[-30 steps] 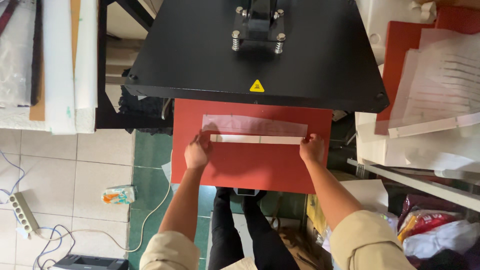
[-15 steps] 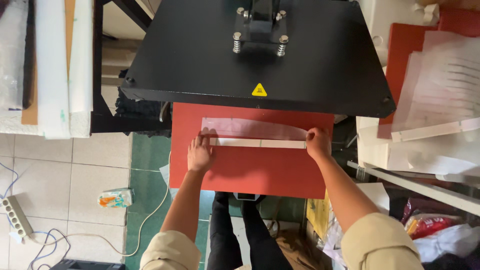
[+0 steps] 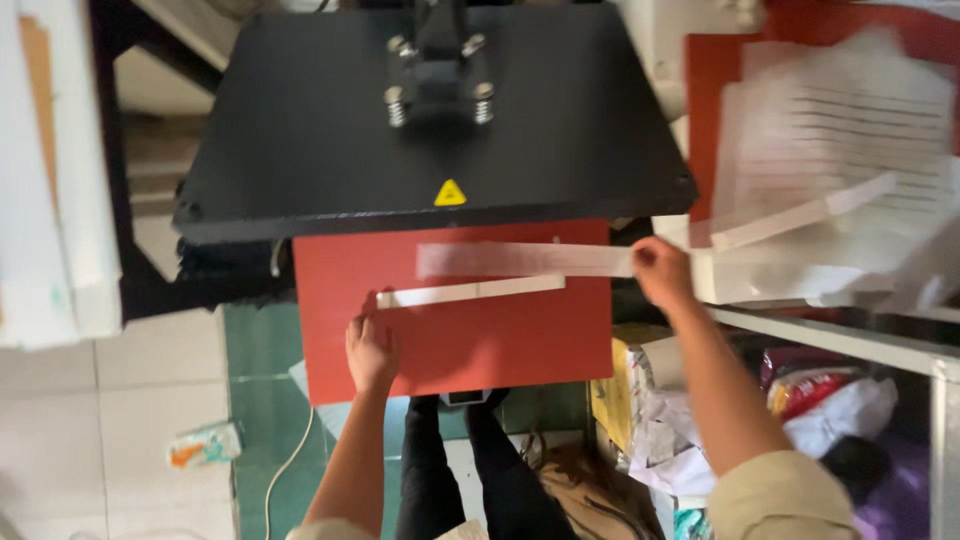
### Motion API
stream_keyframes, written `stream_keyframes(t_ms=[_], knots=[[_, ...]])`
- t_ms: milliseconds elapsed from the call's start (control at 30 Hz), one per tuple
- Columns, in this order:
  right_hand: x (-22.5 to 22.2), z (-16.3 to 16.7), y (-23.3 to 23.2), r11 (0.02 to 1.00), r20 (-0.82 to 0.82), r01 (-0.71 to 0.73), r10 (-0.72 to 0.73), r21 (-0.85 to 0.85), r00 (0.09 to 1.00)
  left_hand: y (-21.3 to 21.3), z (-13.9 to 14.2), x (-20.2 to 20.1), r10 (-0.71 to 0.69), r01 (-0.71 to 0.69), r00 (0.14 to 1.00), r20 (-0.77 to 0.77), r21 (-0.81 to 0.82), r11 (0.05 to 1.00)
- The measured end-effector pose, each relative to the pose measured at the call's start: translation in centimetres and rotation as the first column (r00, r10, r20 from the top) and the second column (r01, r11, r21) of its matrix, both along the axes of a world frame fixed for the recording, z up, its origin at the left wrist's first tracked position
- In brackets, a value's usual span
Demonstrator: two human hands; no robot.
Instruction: The person places a white label strip on a red board under a heat press, closes the press, and waits. After opening the press, the person removes the label and places it on a nearby table. The person repeats this process with another label strip.
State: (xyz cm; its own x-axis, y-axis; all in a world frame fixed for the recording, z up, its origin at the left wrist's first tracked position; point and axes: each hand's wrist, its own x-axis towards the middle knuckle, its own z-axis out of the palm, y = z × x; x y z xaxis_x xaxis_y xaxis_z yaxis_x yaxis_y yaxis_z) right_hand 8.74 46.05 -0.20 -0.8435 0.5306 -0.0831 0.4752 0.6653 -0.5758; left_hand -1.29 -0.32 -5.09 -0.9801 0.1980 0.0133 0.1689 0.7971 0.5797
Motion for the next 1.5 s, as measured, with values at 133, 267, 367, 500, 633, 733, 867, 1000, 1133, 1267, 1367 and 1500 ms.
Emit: stream_keyframes(t_ms=[133,267,367,500,633,733,867,1000,1133,1267,1367,1500], knots=[[1.6,7.3,14.8,0.963,0.247,0.044,-0.113,0.267,0.962,0.2,0.6,1.1,-0.042,0.042,0.997,-0.065,-0.006,0.999],[3.6,14.8,25.7,0.888,0.304,0.228,-0.363,0.4,0.88,0.3,1.4,2.4,-0.09,0.093,0.995,0.038,-0.097,0.991],[4.6,13.2,23.2,0.86,0.21,0.37,-0.458,0.35,0.864,1.1,2.2,3.3,-0.103,0.113,0.992,0.073,-0.151,0.982],[4.7,6.5,9.1,0.927,0.026,0.309,-0.321,0.212,0.947,2.3,3.0,2.5,-0.042,0.057,0.992,0.116,-0.136,0.989],[3.2,0.8,-7.4,0.997,0.169,0.076,-0.075,-0.001,0.983,2.1,3.7,-0.1,-0.029,0.058,0.992,0.126,-0.231,0.971],[-0.2,0.8,-12.9,0.995,0.361,0.012,-0.048,0.1,0.931,1.5,4.6,-2.5,-0.055,0.073,0.995,0.084,-0.23,0.971],[-3.5,1.9,-14.3,0.952,0.342,-0.197,0.109,0.235,0.933,0.3,5.6,-3.6,-0.038,0.038,0.999,0.0,-0.165,0.986],[-3.2,1.5,-14.8,0.951,0.321,-0.122,0.025,0.284,0.947,-1.2,5.0,-0.8,0.047,-0.022,0.977,0.209,-0.12,0.993],[-2.6,-0.2,-13.9,0.999,0.51,0.036,-0.042,0.022,0.859,-2.0,3.3,1.1,0.051,-0.039,0.986,0.157,-0.075,0.996],[-1.9,-0.4,-8.7,0.965,0.458,0.195,-0.096,-0.175,0.884,-2.4,2.3,2.5,-0.03,0.034,0.993,0.111,-0.031,0.999],[-0.1,1.9,0.2,0.91,0.268,0.288,-0.21,-0.298,0.94,-2.7,2.1,3.2,-0.106,0.11,0.991,0.085,-0.044,0.993],[3.8,10.2,15.8,0.941,0.144,0.184,-0.231,0.284,0.962,-2.4,2.1,3.6,-0.146,0.148,0.988,0.05,-0.023,0.989]])
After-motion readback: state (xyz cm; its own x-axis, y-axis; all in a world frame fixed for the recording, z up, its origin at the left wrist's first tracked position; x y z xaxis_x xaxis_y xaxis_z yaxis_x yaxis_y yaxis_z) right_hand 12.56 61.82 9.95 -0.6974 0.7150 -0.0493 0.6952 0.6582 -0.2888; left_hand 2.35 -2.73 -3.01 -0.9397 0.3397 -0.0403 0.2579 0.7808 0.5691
